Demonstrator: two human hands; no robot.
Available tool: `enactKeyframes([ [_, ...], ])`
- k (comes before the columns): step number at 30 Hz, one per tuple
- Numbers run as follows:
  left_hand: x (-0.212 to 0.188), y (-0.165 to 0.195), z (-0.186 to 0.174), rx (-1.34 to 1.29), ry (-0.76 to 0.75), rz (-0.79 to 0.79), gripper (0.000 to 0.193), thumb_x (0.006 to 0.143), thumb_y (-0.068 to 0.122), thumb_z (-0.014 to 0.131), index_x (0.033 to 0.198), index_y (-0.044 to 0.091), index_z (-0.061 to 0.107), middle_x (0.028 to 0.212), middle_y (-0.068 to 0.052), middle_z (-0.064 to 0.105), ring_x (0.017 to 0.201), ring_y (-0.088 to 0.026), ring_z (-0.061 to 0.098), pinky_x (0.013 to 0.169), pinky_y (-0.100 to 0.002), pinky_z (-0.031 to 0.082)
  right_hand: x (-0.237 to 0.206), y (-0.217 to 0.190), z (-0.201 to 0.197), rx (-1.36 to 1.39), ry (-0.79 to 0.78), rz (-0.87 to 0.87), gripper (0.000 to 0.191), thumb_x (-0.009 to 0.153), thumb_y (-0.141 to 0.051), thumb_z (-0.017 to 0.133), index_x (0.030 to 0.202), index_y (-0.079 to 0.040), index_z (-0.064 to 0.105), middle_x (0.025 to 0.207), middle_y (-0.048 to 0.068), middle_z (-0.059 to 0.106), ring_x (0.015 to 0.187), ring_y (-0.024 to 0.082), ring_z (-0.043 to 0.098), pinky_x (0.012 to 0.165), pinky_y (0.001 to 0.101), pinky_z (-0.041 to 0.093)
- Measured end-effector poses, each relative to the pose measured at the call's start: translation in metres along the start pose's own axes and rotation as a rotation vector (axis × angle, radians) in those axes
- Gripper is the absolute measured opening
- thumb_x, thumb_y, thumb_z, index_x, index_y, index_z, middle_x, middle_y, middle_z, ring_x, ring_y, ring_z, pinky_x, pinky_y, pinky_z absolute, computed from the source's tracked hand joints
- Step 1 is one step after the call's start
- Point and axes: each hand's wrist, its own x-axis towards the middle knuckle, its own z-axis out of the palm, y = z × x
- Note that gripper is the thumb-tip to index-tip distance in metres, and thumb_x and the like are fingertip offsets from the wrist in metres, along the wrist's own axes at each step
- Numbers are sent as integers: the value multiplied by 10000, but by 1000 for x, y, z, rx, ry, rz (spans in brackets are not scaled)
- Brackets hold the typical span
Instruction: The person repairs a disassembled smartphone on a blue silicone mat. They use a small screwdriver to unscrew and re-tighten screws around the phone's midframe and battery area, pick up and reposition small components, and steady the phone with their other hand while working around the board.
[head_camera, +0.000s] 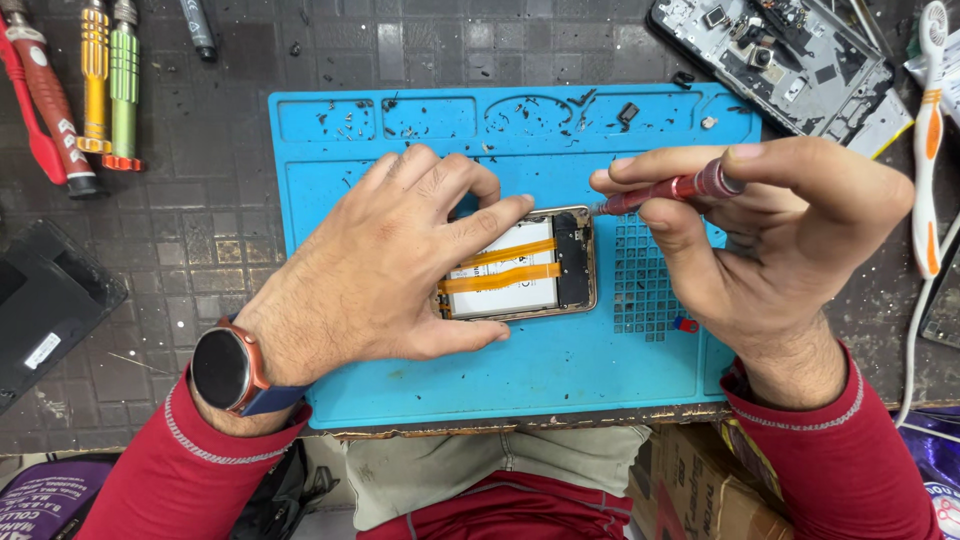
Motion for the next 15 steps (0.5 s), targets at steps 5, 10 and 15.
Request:
enactKeyframes([
  [5, 0, 1, 0, 3, -5, -2, 814, 692, 472, 874, 1338, 50, 614, 1158, -132, 570, 1002, -319, 540, 886, -459, 458, -2, 2, 1, -17, 14, -10, 503, 1094, 113, 609, 1328, -88, 212, 1155, 178, 494, 1006, 343, 781, 873, 427, 676],
  [10, 0, 1, 1, -10, 0, -5, 807, 702, 472, 876, 1341, 55, 612, 1158, -122, 569, 1012, -318, 540, 889, -459, 458, 2, 4, -1, -42, 8, -89, 502, 1009, 76, 633, 1298, -53, 243, 1102, 203, 566, 976, 354, 753, 789, 395, 676],
  [15, 0, -1, 2, 0, 7, 6, 813, 709, 480, 875, 1352, 59, 610, 1165, -130, 566, 1006, -315, 539, 896, -464, 460, 4, 4, -6, -36, 92, -107, 413, 944, -20, 778, 1212, -57, 466, 1042, 189, 582, 888, 263, 717, 803, 362, 708],
])
